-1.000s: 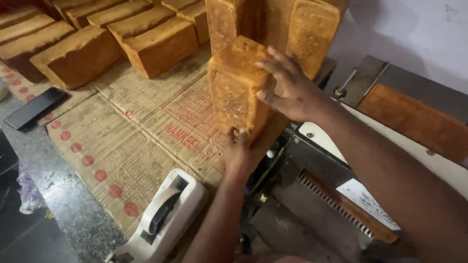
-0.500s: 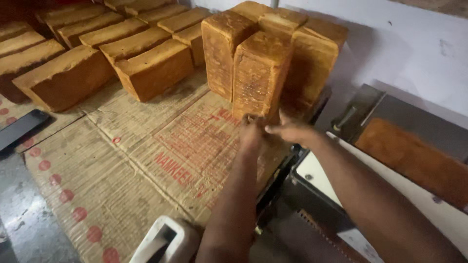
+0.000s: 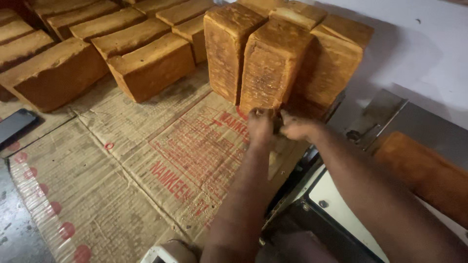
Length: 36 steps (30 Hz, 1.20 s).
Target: The person slices loaves of bread using a mechanical bread slicer and stacks the sliced loaves on a table.
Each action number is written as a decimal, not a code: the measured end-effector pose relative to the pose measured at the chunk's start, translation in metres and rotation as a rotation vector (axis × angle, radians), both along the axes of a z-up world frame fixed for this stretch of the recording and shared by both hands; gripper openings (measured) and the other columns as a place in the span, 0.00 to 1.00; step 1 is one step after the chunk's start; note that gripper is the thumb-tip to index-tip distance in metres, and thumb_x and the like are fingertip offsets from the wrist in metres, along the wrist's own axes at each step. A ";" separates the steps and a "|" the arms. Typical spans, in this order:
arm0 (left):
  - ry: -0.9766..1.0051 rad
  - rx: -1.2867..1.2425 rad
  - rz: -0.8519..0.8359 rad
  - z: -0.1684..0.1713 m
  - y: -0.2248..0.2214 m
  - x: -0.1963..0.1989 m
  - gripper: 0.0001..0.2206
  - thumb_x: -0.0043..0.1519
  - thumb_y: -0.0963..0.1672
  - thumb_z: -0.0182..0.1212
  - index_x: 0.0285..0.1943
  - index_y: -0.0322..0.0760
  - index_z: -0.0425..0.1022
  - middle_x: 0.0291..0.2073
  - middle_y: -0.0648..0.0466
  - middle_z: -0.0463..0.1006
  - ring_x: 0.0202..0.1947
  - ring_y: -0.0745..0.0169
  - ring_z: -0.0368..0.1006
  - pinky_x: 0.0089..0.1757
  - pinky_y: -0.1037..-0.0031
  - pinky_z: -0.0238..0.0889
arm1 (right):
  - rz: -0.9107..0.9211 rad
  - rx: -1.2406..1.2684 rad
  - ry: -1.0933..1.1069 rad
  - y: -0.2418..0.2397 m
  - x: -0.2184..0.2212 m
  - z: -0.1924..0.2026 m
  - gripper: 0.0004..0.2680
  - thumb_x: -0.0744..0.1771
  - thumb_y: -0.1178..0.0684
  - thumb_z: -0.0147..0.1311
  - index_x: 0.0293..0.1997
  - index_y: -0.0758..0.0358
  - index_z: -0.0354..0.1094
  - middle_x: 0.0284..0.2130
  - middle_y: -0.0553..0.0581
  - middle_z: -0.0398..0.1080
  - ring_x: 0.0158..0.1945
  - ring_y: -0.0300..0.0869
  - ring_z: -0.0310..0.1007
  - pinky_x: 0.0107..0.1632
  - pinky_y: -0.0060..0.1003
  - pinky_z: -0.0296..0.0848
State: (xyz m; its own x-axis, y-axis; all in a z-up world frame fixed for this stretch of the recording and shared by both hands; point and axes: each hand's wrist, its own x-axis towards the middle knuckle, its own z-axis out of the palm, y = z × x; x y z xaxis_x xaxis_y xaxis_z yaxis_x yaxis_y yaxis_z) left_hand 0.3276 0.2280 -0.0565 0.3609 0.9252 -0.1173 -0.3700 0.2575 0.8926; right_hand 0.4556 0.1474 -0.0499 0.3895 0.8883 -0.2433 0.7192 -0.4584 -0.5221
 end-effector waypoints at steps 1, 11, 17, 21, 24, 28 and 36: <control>0.019 0.015 -0.003 0.006 0.000 -0.003 0.23 0.55 0.42 0.64 0.60 0.24 0.71 0.42 0.43 0.79 0.38 0.57 0.75 0.37 0.69 0.71 | 0.004 -0.003 0.001 0.002 0.010 -0.009 0.30 0.64 0.52 0.54 0.75 0.67 0.46 0.69 0.70 0.60 0.73 0.53 0.58 0.71 0.41 0.59; 0.413 0.578 0.598 0.070 0.089 -0.054 0.19 0.65 0.48 0.59 0.58 0.30 0.69 0.51 0.36 0.77 0.51 0.34 0.74 0.51 0.51 0.67 | 0.046 -0.276 0.008 0.009 0.011 0.000 0.33 0.65 0.47 0.54 0.79 0.58 0.40 0.72 0.65 0.55 0.73 0.53 0.58 0.70 0.46 0.61; 1.377 0.879 0.281 0.139 0.204 -0.164 0.39 0.56 0.59 0.67 0.70 0.37 0.59 0.70 0.41 0.58 0.67 0.38 0.58 0.58 0.41 0.57 | 0.329 -0.412 0.094 -0.009 0.031 -0.010 0.29 0.65 0.28 0.49 0.68 0.57 0.64 0.65 0.58 0.68 0.68 0.50 0.65 0.67 0.46 0.64; 1.753 0.806 0.011 0.157 0.277 -0.219 0.45 0.58 0.59 0.64 0.80 0.46 0.42 0.78 0.45 0.37 0.76 0.41 0.35 0.64 0.36 0.41 | 0.133 -0.336 0.340 -0.018 0.037 -0.021 0.32 0.63 0.29 0.56 0.70 0.54 0.56 0.67 0.52 0.61 0.70 0.46 0.58 0.67 0.45 0.61; 1.795 0.901 -0.056 0.152 0.319 -0.243 0.44 0.58 0.59 0.64 0.79 0.51 0.42 0.79 0.51 0.34 0.77 0.46 0.30 0.63 0.31 0.37 | 0.163 -0.444 0.199 -0.016 0.030 -0.015 0.29 0.62 0.27 0.54 0.65 0.56 0.64 0.61 0.56 0.68 0.66 0.48 0.67 0.64 0.46 0.69; 1.636 0.867 -0.043 0.144 0.354 -0.236 0.33 0.61 0.55 0.63 0.76 0.61 0.57 0.80 0.57 0.44 0.79 0.52 0.35 0.65 0.26 0.37 | 0.162 -0.396 0.167 -0.020 0.010 0.006 0.28 0.63 0.28 0.52 0.65 0.55 0.65 0.63 0.56 0.64 0.67 0.48 0.64 0.67 0.45 0.68; 1.526 0.866 -0.072 0.126 0.383 -0.222 0.19 0.61 0.53 0.64 0.61 0.59 0.77 0.74 0.52 0.58 0.75 0.40 0.48 0.65 0.32 0.44 | -0.031 -0.489 0.150 -0.021 -0.021 0.054 0.29 0.65 0.28 0.51 0.72 0.47 0.55 0.70 0.53 0.60 0.73 0.47 0.59 0.71 0.46 0.63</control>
